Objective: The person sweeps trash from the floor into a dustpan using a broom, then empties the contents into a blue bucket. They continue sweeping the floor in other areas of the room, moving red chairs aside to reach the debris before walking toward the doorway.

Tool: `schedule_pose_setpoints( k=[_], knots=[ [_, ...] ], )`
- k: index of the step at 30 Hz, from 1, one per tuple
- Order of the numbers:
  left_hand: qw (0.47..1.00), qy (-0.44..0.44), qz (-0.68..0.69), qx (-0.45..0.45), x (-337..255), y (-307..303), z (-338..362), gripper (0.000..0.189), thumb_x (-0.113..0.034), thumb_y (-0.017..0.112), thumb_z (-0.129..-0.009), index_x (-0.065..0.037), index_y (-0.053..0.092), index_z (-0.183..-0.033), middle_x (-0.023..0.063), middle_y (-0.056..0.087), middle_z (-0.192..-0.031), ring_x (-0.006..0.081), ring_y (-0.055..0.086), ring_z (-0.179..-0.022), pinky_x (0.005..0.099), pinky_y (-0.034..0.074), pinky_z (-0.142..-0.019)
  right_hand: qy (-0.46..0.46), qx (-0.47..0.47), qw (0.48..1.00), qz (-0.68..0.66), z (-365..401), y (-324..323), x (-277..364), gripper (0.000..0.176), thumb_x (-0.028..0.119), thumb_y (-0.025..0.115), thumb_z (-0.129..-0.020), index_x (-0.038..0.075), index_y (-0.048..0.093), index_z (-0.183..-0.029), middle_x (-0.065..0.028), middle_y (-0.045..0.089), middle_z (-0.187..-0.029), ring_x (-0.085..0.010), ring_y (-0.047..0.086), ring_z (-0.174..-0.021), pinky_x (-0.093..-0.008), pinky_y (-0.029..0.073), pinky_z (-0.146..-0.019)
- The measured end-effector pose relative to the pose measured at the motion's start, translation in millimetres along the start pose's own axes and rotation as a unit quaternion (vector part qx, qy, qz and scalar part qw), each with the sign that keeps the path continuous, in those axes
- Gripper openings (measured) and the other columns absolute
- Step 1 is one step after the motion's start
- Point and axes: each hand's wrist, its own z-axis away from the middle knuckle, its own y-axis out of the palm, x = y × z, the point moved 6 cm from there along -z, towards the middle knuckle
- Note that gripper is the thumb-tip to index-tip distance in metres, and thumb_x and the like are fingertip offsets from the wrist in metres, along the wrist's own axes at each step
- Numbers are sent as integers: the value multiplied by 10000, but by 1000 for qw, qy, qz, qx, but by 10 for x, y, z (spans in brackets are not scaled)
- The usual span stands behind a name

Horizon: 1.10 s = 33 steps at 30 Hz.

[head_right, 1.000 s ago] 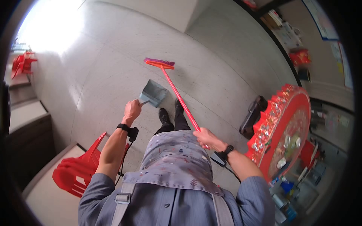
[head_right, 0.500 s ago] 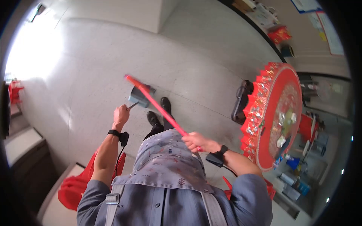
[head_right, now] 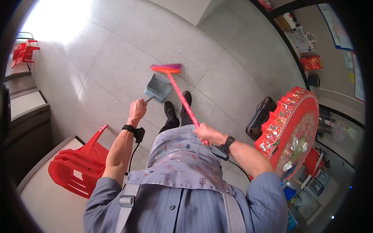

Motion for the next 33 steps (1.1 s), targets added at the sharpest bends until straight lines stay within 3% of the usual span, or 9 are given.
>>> schedule_pose_setpoints(
  k=[5, 10, 16, 20, 23, 24, 29, 32, 33],
  knots=[
    [999, -38, 10, -3, 155, 4, 38, 258, -265, 680, -901, -13, 727, -934, 268, 711, -908, 467, 697, -887, 551, 550, -792, 34, 150, 979, -136, 338, 83, 188, 237, 195, 576, -1007, 148, 414, -841, 97, 343, -604, -25, 326, -439, -245, 347, -375],
    [990, -97, 76, -64, 616, -84, 359, 261, -252, 674, -896, 7, 708, -893, 272, 703, -872, 474, 690, -865, 554, 549, -770, 1, 71, 993, 93, 131, 196, 871, 203, 192, 577, -985, 132, 434, -854, 60, 400, -602, -49, 377, -429, -255, 333, -363],
    [962, -208, 134, -115, 1123, 203, 904, 253, -268, 691, -897, -15, 694, -909, 277, 706, -880, 473, 695, -878, 557, 553, -761, -89, 3, 949, 303, -418, 113, 1782, 180, 159, 557, -928, 78, 463, -798, 8, 460, -602, -115, 450, -429, -312, 382, -374],
    [921, -305, 204, -131, 1536, 240, 1554, 241, -274, 697, -917, -33, 695, -922, 264, 711, -898, 461, 697, -886, 550, 552, -767, -80, 30, 913, 398, -803, 776, 2337, 158, 138, 544, -929, 89, 441, -820, 5, 455, -611, -114, 444, -420, -327, 380, -358],
    [905, -329, 220, -154, 1771, 337, 1821, 233, -276, 693, -923, -44, 703, -937, 244, 719, -895, 457, 697, -878, 546, 551, -765, -67, 28, 855, 513, -841, 1282, 2173, 225, 116, 530, -935, 85, 432, -734, 5, 438, -584, -132, 455, -419, -335, 367, -358],
    [889, -376, 225, -135, 1529, 180, 1142, 234, -276, 693, -923, -43, 703, -940, 244, 718, -894, 457, 695, -875, 546, 550, -765, -34, 77, 851, 518, -1174, 936, 2854, 238, 116, 527, -944, 72, 442, -726, -21, 474, -585, -152, 489, -418, -351, 370, -347],
    [845, -417, 253, -220, 1698, 295, 1643, 241, -279, 693, -922, -39, 704, -929, 246, 714, -878, 453, 694, -861, 544, 548, -766, -33, 147, 877, 457, -1120, 1323, 3163, 202, 120, 523, -950, 11, 494, -782, -102, 545, -605, -198, 551, -444, -365, 399, -353],
    [788, -506, 270, -226, 1640, 320, 1517, 250, -289, 702, -912, -40, 716, -896, 245, 710, -847, 446, 694, -853, 528, 543, -749, -102, 163, 690, 698, -1864, 1725, 4027, 199, 116, 523, -934, -72, 541, -872, -158, 611, -645, -259, 625, -473, -425, 487, -395],
    [761, -530, 292, -234, 1645, 318, 1546, 255, -292, 706, -906, -39, 721, -883, 242, 709, -839, 443, 695, -851, 522, 542, -742, -105, 171, 678, 707, -1985, 1924, 4191, 199, 116, 523, -934, -72, 541, -872, -158, 611, -645, -259, 625, -473, -425, 487, -395]
  ],
)
